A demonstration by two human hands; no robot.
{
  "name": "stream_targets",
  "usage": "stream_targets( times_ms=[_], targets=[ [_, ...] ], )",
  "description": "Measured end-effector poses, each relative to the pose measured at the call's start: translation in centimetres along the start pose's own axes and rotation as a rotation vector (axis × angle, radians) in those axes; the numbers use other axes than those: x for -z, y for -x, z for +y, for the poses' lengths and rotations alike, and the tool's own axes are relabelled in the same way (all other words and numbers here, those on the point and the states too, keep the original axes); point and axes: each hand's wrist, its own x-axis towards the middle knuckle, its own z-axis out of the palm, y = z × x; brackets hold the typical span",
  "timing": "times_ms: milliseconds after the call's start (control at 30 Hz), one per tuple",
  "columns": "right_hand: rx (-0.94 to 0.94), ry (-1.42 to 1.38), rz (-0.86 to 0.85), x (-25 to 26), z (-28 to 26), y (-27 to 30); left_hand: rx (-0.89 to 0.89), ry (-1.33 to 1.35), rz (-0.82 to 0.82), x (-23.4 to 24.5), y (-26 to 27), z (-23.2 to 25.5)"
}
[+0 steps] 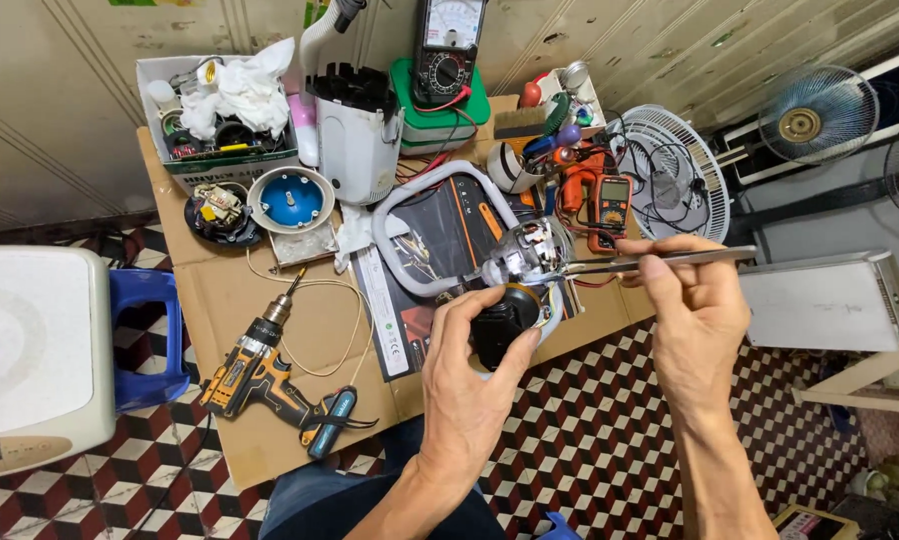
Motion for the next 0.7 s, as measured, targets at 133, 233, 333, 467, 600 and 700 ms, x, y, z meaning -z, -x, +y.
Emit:
stream_targets(
  times_ms=[133, 233, 333, 467, 600, 700],
  targets=[
    [0.127, 0.305, -0.106, -0.8, 0.2, 0.2, 0.000, -0.011, 0.017, 0.3, 0.2, 0.6],
    [0.261, 0.530, -0.168, -1.0, 0.3, 0.1, -0.041, -0.040, 0.022, 0.3, 0.3, 0.6],
    [0.391, 0.637, -0.230, -0.8, 0.8, -0.4, -0.009, -0.031, -0.010, 0.2, 0.4, 0.6],
    [0.517, 0.721, -0.357, -0.6, 1.3, -1.5, 0.036, -0.016, -0.058, 0.1, 0.5, 0.5],
    [0.564, 0.770, -0.442, -0.8, 1.3, -2.5, 0.090, 0.012, -0.101, 0.1, 0.5, 0.5],
    [0.590, 0.794, -0.489, -0.9, 1.0, -3.0, 0.057, 0.014, -0.072, -0.1, 0.5, 0.4]
  ],
)
